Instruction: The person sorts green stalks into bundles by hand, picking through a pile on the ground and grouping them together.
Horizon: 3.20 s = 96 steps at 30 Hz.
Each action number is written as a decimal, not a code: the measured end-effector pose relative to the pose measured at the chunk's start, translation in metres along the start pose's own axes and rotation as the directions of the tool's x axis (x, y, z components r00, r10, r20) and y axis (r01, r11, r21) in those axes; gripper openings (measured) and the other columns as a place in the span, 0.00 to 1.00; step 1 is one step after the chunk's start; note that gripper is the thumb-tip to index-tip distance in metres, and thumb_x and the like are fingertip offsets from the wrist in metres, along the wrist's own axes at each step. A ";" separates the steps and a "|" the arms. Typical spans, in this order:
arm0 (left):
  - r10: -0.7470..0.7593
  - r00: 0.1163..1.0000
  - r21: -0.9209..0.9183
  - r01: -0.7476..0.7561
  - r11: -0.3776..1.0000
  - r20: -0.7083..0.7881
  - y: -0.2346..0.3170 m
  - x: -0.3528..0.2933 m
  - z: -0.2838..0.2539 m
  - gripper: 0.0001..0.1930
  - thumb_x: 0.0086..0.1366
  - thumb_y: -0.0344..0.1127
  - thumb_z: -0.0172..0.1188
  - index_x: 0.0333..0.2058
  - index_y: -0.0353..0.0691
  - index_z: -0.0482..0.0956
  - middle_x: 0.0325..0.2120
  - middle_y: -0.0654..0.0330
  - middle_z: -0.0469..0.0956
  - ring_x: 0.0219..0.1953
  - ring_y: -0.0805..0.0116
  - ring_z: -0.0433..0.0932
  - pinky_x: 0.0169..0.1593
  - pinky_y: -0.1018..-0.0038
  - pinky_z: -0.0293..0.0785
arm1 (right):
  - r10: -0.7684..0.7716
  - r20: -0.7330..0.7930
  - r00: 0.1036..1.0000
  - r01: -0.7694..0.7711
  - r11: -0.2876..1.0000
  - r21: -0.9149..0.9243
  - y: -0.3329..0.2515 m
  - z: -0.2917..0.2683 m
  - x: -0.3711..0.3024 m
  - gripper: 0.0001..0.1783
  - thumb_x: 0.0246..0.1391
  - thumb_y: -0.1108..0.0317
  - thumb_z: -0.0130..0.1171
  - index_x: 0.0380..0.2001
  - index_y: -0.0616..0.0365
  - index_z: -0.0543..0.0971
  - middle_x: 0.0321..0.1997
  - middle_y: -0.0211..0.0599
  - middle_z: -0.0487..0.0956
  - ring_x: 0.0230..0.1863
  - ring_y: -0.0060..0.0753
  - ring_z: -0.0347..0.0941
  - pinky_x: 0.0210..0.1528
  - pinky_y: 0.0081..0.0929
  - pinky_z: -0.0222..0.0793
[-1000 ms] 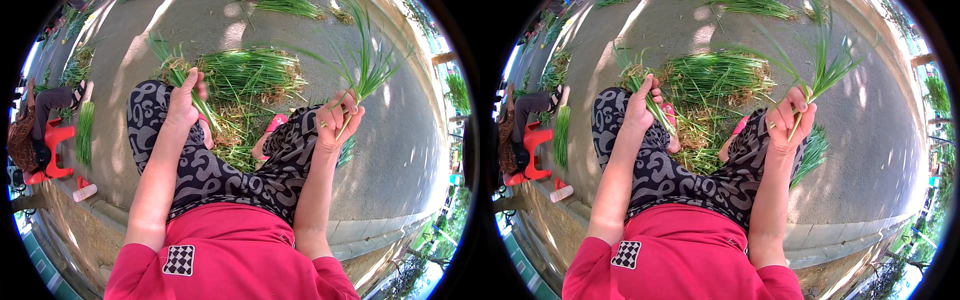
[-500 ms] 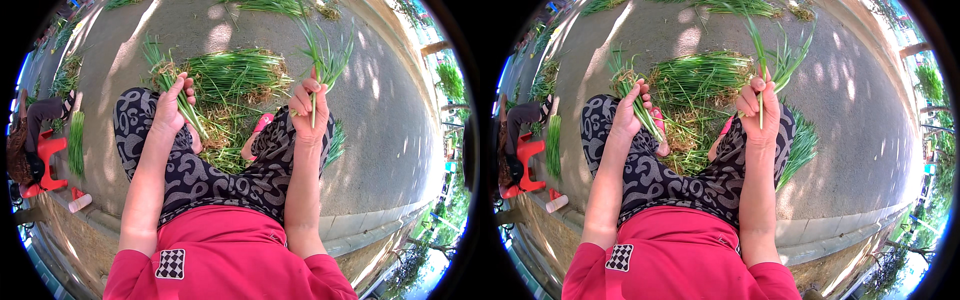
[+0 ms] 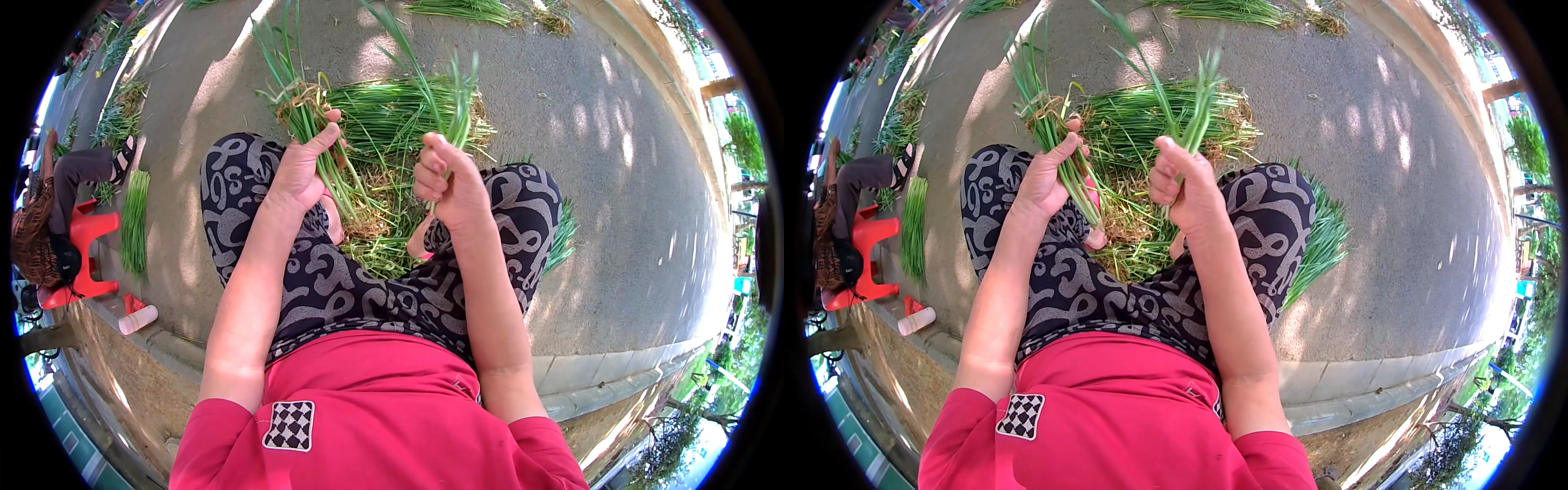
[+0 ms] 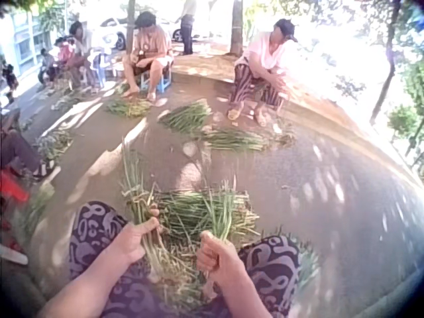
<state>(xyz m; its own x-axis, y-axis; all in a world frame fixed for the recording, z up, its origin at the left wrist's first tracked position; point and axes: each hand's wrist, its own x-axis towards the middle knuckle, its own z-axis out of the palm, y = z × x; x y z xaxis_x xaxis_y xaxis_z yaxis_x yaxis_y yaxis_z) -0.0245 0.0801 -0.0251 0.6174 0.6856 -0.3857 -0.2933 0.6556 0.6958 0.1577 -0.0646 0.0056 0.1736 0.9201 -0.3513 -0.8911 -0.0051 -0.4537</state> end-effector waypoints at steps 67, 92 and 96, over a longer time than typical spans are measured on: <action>-0.025 0.999 -0.079 0.027 0.997 0.030 0.000 0.000 0.005 0.21 0.63 0.47 0.61 0.50 0.42 0.72 0.34 0.65 0.75 0.33 0.74 0.72 0.34 0.76 0.72 | 0.023 -0.025 0.999 -0.028 0.969 -0.245 0.028 0.011 -0.003 0.07 0.61 0.63 0.55 0.32 0.53 0.72 0.18 0.20 0.62 0.15 0.14 0.56 0.17 0.16 0.54; -0.065 0.988 -0.258 0.026 0.966 -0.143 0.004 0.007 -0.006 0.08 0.62 0.36 0.62 0.36 0.40 0.76 0.23 0.67 0.71 0.21 0.78 0.68 0.23 0.82 0.65 | 0.081 0.406 0.910 -0.009 0.984 -0.177 -0.009 0.005 -0.040 0.21 0.46 0.69 0.62 0.42 0.71 0.72 0.23 0.32 0.69 0.13 0.15 0.60 0.11 0.15 0.55; -0.061 0.980 -0.251 0.011 0.968 -0.191 0.003 0.008 -0.008 0.08 0.63 0.36 0.62 0.36 0.40 0.75 0.23 0.66 0.69 0.22 0.78 0.68 0.23 0.83 0.66 | -0.176 0.534 0.827 0.119 0.983 0.141 -0.030 -0.007 -0.047 0.19 0.46 0.74 0.62 0.41 0.63 0.69 0.27 0.30 0.67 0.14 0.16 0.59 0.12 0.18 0.56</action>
<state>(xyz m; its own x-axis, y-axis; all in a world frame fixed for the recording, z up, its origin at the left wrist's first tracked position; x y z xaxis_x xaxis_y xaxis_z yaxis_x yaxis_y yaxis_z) -0.0261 0.0902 -0.0315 0.4831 0.6922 -0.5361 -0.4600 0.7217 0.5173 0.1790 -0.1101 0.0301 0.0770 0.9710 0.2264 -0.9142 0.1594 -0.3725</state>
